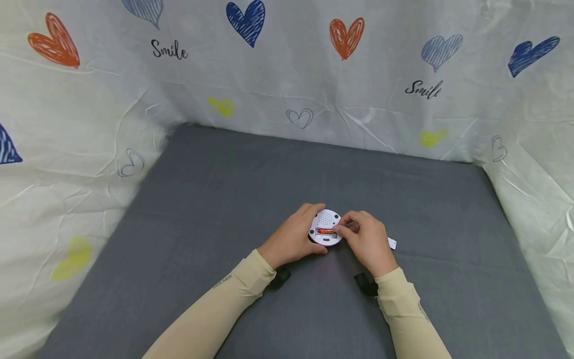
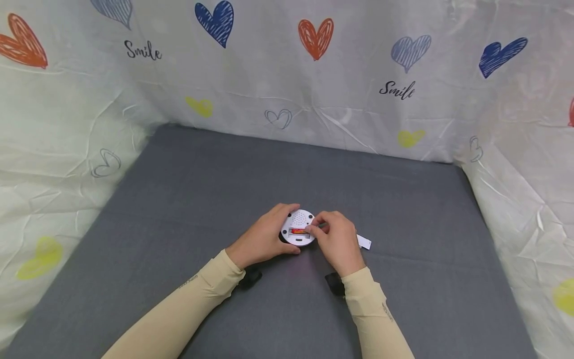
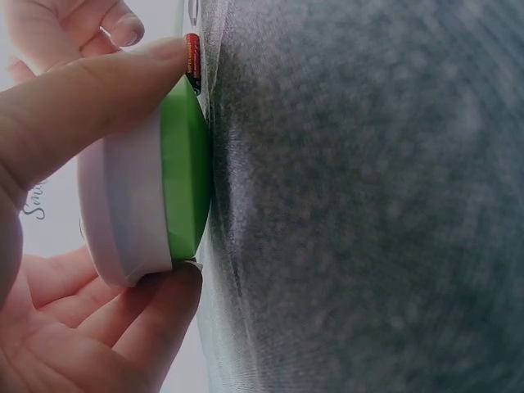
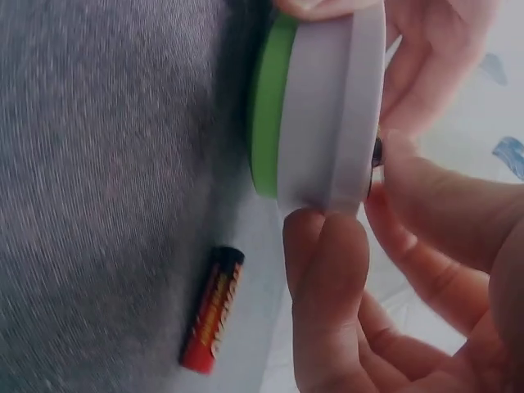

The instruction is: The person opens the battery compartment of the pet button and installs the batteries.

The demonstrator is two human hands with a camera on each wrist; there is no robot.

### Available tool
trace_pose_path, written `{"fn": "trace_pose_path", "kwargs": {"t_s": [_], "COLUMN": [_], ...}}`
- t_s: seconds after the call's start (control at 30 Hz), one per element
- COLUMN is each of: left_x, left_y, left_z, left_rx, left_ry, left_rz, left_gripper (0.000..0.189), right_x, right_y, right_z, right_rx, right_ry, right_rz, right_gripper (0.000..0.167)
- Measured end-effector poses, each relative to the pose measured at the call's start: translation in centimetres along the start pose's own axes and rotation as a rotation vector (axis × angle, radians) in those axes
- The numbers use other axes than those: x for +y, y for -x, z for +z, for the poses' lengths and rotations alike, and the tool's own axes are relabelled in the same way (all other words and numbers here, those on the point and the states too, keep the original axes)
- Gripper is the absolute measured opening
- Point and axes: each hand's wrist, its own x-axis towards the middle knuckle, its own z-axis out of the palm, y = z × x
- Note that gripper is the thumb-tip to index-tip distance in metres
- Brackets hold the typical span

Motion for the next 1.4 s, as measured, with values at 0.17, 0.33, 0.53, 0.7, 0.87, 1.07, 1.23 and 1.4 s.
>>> {"fn": "trace_pose_path", "kwargs": {"t_s": [0.17,0.33,0.53,0.7,0.87,1.07,1.23,1.4], "left_x": [0.1,0.1,0.1,0.1,0.2,0.1,0.0,0.2], "left_y": [-0.1,-0.2,-0.3,-0.3,-0.3,-0.2,-0.2,-0.2], "left_z": [0.0,0.2,0.4,0.4,0.4,0.2,0.2,0.2], "left_rx": [0.009,0.013,0.016,0.025,0.018,0.017,0.018,0.012], "left_ry": [-0.006,-0.001,-0.007,-0.002,0.028,0.037,0.028,0.028], "left_rz": [0.018,0.017,0.013,0.012,-0.001,-0.012,-0.009,-0.020], "left_gripper": [0.101,0.103,0.107,0.106,0.106,0.106,0.107,0.107], "right_x": [0.1,0.3,0.1,0.4,1.5,3.3,3.9,3.9], "right_y": [-0.3,-0.8,-1.3,-1.2,-0.5,0.2,0.0,-0.2], "right_z": [0.0,0.2,0.0,-0.3,-1.6,-2.2,-1.1,-0.5], "right_rx": [-0.022,-0.053,-0.105,-0.135,-0.085,-0.007,-0.023,-0.008], "right_ry": [-0.042,-0.111,-0.157,-0.146,-0.065,0.112,0.158,0.186], "right_rz": [0.066,0.139,0.234,0.228,0.155,0.011,-0.078,-0.104], "right_gripper": [0.013,0.017,0.028,0.025,0.015,0.014,0.014,0.009]}}
